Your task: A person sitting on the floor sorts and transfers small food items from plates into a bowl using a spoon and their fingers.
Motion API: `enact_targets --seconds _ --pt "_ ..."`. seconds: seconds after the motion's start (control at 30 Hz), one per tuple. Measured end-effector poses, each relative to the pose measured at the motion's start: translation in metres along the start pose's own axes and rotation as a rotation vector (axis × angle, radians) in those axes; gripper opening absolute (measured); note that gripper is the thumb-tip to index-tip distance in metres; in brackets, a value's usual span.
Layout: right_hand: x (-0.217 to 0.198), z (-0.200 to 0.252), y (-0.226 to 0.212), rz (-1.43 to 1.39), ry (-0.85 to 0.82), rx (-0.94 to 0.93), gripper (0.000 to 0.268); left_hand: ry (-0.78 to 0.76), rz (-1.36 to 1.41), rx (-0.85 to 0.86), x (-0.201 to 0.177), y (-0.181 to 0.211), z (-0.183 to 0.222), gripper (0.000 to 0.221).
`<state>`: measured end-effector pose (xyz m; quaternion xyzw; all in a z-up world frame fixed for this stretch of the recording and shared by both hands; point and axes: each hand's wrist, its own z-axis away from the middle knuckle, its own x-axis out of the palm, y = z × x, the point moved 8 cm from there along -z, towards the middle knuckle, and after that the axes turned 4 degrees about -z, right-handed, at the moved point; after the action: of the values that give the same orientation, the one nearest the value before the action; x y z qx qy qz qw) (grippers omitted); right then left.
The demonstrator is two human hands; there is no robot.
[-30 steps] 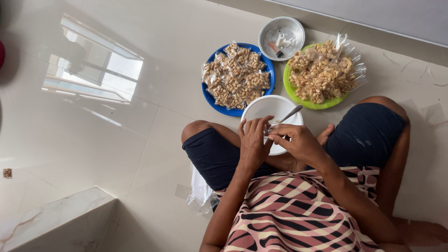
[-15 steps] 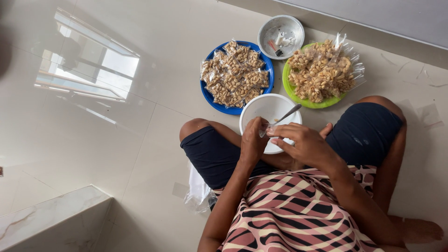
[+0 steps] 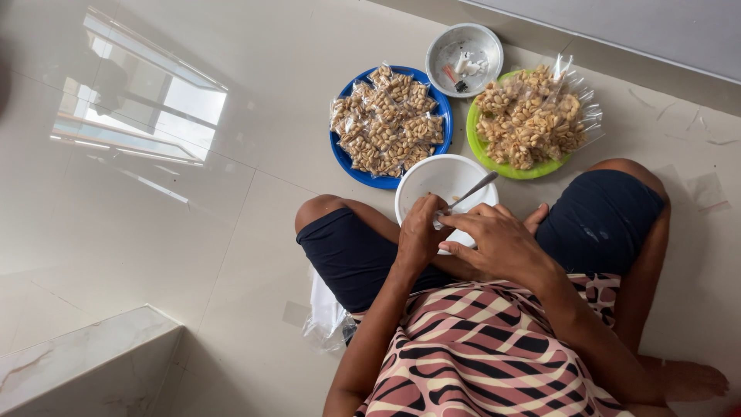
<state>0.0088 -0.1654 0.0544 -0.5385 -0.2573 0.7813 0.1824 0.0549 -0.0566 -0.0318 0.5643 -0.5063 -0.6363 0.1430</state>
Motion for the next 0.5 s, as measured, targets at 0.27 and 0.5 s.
enact_targets --seconds 0.27,0.5 --pt "-0.021 0.002 -0.004 -0.283 0.224 -0.112 0.022 0.037 0.023 -0.136 0.008 -0.022 0.004 0.035" --pt "0.013 -0.036 0.086 0.115 0.526 -0.138 0.016 0.185 0.010 -0.199 -0.012 -0.029 0.003 0.040"
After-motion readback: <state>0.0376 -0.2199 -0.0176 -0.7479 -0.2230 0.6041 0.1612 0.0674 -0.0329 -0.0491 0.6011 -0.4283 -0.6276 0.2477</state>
